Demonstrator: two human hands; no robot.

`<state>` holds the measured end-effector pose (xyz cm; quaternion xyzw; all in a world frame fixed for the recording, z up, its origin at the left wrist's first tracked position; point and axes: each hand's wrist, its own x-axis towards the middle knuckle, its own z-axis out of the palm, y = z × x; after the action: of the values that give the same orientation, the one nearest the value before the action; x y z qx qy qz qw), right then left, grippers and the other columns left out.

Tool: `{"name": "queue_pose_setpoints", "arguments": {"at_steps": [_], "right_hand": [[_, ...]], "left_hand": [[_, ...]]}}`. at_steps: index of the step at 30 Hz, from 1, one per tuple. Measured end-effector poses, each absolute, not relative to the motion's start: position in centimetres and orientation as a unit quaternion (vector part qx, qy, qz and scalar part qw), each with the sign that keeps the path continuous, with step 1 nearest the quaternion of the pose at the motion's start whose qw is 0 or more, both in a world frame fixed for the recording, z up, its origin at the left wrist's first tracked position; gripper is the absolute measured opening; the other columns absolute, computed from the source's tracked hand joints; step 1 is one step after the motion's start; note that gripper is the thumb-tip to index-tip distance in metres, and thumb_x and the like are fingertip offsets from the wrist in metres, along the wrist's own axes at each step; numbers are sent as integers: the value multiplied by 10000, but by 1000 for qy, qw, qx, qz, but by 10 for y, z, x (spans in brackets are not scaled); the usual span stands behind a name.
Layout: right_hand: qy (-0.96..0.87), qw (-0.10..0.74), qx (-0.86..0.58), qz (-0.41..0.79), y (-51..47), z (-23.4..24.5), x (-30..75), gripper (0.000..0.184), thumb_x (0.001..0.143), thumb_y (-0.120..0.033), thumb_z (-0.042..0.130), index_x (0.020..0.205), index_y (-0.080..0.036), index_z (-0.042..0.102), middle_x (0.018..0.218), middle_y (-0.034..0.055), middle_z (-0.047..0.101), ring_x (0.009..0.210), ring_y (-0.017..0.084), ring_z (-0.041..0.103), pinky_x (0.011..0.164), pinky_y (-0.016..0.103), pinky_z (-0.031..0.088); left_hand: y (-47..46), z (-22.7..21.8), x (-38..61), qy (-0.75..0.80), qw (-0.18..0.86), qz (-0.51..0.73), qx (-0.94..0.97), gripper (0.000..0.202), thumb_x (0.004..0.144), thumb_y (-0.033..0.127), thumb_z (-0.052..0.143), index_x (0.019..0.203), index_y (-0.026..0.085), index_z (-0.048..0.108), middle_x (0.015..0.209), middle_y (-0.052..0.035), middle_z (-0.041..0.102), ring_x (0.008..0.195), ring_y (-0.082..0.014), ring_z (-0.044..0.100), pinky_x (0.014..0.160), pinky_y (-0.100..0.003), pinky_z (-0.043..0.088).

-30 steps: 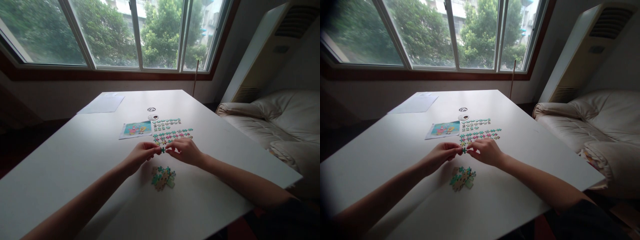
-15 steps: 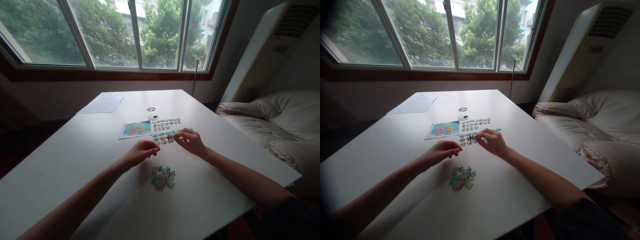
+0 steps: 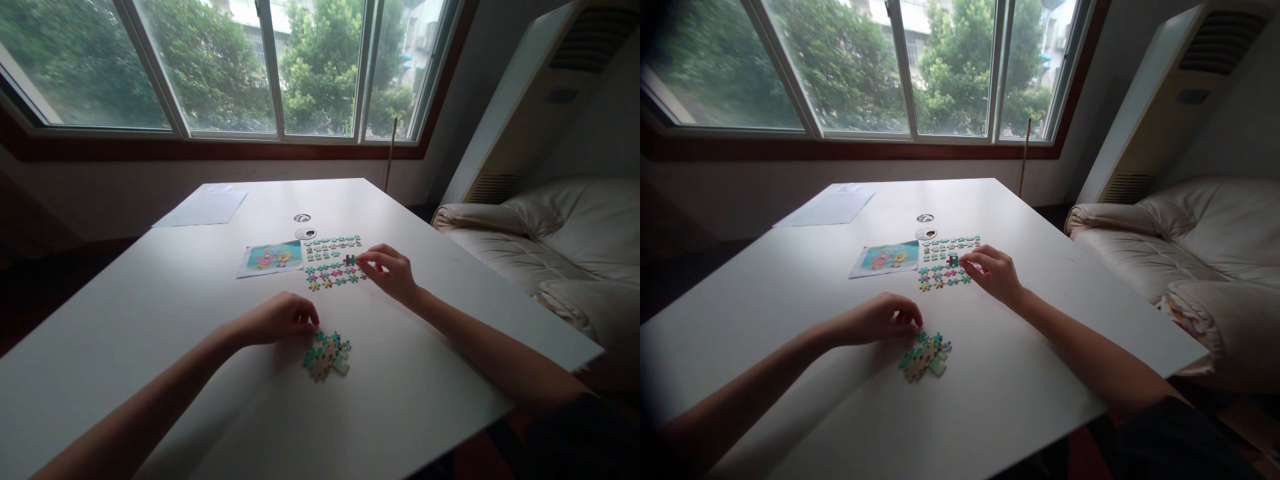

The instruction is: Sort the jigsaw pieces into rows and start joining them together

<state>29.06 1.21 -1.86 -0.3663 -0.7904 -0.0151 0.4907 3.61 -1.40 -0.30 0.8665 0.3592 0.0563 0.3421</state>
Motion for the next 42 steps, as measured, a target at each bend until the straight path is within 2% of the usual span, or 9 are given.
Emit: {"name": "queue_pose_setpoints", "arguments": {"at_steps": [6,12,17,21,35,42], "right_hand": [[-809,472,-351,15,20,-19,295,147,792,-301,554,823,-202,658,811,29,617,505,56,459,540,212,432],[-848,325,-397,134,54,-21,335,220,750,-362,577,776,-164,670,750,37,624,514,62,455,511,198,392],[-797,239,-508,224,80,-33,388,367,671,-473,604,784,-132,676,628,21,603,456,57,404,448,198,321],[-763,180,-543,302,85,-38,407,458,644,-533,590,822,-118,666,534,-5,556,418,60,402,417,200,293],[-786,182,-537,246,84,-40,404,435,658,-516,588,876,-150,676,696,23,594,545,84,449,501,194,358],[-797,190,-534,209,86,-44,399,361,656,-462,607,832,-159,695,681,24,608,567,94,449,525,201,360]], "left_hand": [[-16,-1,34,340,348,38,873,175,741,292,559,836,191,666,608,23,556,547,-98,483,525,-185,359],[-18,0,33,356,345,28,868,134,713,280,589,774,181,655,603,26,542,552,-103,485,512,-185,352],[-18,-1,33,358,336,20,871,123,715,268,582,773,180,645,608,28,537,561,-102,484,513,-182,352],[-17,-5,33,368,331,21,869,113,707,260,582,765,182,639,599,35,522,547,-96,471,494,-176,338],[-16,-8,33,367,337,26,867,94,698,237,580,756,183,629,596,46,514,541,-87,460,486,-169,330],[-17,-9,33,367,326,25,871,96,703,235,573,758,186,634,595,44,517,539,-90,458,490,-172,333]]}}
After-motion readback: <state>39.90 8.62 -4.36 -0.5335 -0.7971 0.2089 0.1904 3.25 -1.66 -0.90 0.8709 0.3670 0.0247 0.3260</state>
